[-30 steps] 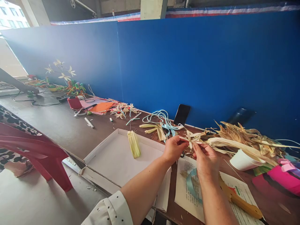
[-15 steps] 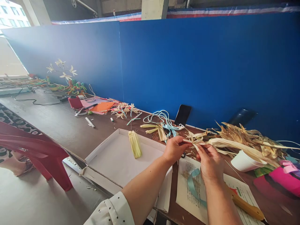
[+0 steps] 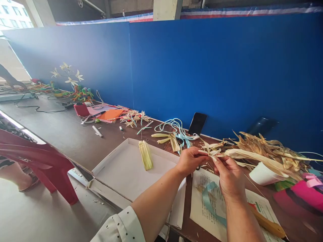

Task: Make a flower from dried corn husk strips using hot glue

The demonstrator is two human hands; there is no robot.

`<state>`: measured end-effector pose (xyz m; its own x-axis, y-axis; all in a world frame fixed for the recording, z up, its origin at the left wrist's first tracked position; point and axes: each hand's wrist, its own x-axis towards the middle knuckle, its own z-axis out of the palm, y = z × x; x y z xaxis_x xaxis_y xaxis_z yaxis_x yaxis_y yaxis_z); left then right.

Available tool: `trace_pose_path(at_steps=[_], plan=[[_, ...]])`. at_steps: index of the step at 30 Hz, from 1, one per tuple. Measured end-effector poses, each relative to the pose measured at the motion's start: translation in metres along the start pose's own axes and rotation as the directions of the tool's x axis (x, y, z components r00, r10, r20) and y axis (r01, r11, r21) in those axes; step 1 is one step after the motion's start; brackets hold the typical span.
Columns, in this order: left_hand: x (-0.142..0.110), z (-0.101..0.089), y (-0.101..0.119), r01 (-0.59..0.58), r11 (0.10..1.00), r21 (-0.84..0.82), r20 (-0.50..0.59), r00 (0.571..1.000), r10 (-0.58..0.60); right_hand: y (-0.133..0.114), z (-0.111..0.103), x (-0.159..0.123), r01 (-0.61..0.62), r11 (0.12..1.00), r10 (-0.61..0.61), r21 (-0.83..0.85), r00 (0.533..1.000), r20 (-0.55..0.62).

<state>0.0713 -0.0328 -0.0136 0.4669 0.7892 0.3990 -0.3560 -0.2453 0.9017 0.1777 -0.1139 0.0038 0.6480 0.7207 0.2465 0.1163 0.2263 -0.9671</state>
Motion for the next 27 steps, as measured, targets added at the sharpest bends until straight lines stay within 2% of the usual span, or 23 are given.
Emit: trace_pose_path(at_steps=[7,12,20,27], plan=[[0.000,0.001,0.002,-0.009,1.000,0.019,-0.072,0.997,0.010,-0.002,0.002,0.000,-0.040,0.988,0.046,0.151,0.998,-0.038],[-0.001,-0.001,0.008,-0.057,0.991,0.124,-0.095,0.993,0.069,-0.005,0.001,-0.002,-0.048,0.984,0.054,0.173,0.998,-0.030],[-0.002,-0.002,0.012,-0.174,0.956,0.237,-0.048,0.981,0.190,-0.011,0.003,-0.003,-0.151,0.948,0.149,0.279,0.988,0.025],[-0.003,-0.002,0.010,-0.193,0.938,0.287,-0.018,0.978,0.207,-0.009,0.001,-0.002,-0.167,0.960,0.164,0.224,0.986,0.028]])
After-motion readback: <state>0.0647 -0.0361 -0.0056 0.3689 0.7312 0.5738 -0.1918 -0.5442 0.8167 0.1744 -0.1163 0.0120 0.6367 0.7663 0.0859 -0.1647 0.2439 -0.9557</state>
